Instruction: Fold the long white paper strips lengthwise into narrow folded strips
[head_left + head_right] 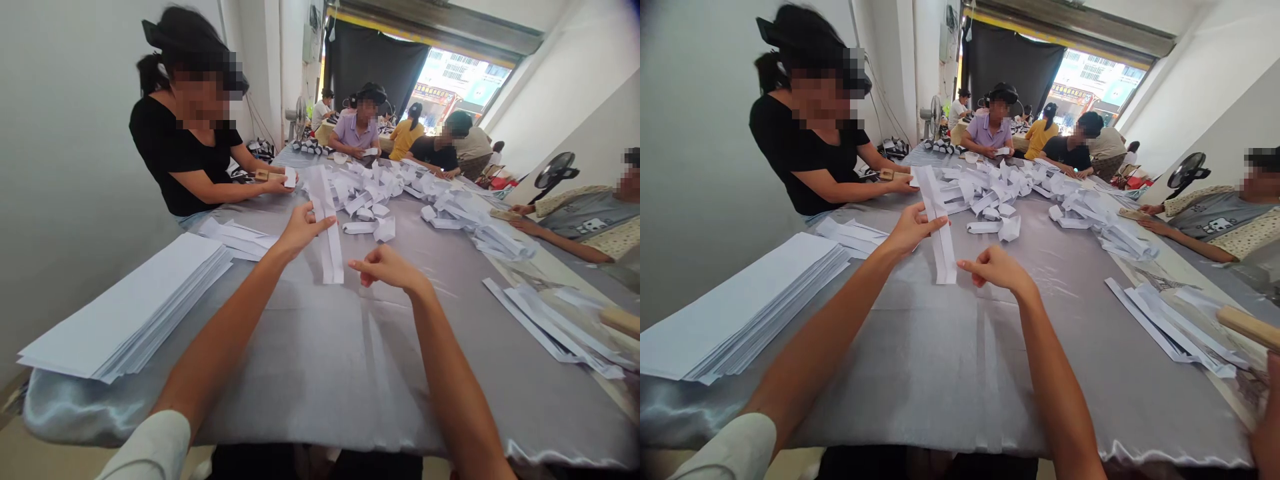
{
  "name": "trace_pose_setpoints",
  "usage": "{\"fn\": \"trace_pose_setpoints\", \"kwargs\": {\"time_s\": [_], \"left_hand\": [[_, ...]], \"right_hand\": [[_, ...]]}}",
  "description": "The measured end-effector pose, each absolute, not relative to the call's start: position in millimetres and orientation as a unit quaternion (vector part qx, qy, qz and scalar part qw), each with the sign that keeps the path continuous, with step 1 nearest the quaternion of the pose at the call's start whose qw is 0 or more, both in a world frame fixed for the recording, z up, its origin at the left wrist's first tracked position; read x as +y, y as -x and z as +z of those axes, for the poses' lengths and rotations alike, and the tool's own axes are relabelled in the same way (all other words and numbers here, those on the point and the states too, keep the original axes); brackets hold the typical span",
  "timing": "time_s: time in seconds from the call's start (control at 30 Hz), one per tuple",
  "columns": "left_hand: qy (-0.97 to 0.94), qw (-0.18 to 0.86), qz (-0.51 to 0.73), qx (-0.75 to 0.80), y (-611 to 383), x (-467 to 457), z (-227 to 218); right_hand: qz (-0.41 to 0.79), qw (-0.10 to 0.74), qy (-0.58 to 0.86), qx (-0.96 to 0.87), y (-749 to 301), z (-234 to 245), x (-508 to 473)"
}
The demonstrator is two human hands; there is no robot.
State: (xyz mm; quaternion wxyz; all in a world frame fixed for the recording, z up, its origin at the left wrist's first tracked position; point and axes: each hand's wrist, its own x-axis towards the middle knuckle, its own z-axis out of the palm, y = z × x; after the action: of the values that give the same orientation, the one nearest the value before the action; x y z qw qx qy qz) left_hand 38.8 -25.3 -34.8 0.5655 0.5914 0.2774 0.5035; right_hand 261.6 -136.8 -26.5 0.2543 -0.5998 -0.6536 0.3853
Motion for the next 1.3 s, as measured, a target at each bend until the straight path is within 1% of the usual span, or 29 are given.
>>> {"fn": "trace_pose_setpoints", "kwargs": {"time_s": [0.03,0.07,0.2,0.27,0.4,0.6,0.87,1.0,1.07,1.2,1.3], "left_hand": [[-0.602,0.560,0.499,0.273,-39,-27,-34],[-0.610,0.561,0.491,0.269,-40,-29,-33],[-0.644,0.598,0.408,0.248,-44,-39,-30],[-0.663,0.609,0.372,0.227,-48,-44,-31],[-0.687,0.604,0.345,0.209,-56,-51,-33],[-0.687,0.617,0.309,0.227,-56,-48,-39],[-0.690,0.623,0.277,0.243,-54,-47,-42],[-0.707,0.599,0.257,0.274,-53,-50,-40],[-0.718,0.584,0.238,0.295,-52,-50,-41],[-0.720,0.609,0.159,0.294,-53,-51,-46],[-0.737,0.599,0.113,0.291,-54,-53,-49]], "right_hand": [[0.371,0.256,0.605,-0.656,-264,-25,-138],[0.357,0.281,0.603,-0.656,-266,-24,-138],[0.324,0.468,0.548,-0.613,-257,-24,-133],[0.324,0.505,0.529,-0.600,-250,-27,-130],[0.329,0.512,0.526,-0.595,-244,-32,-127],[0.339,0.522,0.539,-0.568,-243,-34,-125],[0.399,0.557,0.549,-0.480,-242,-42,-120],[0.419,0.564,0.541,-0.462,-245,-47,-116],[0.417,0.572,0.545,-0.449,-250,-52,-112],[0.384,0.606,0.566,-0.406,-269,-63,-100],[0.354,0.633,0.577,-0.375,-289,-67,-94]]}}
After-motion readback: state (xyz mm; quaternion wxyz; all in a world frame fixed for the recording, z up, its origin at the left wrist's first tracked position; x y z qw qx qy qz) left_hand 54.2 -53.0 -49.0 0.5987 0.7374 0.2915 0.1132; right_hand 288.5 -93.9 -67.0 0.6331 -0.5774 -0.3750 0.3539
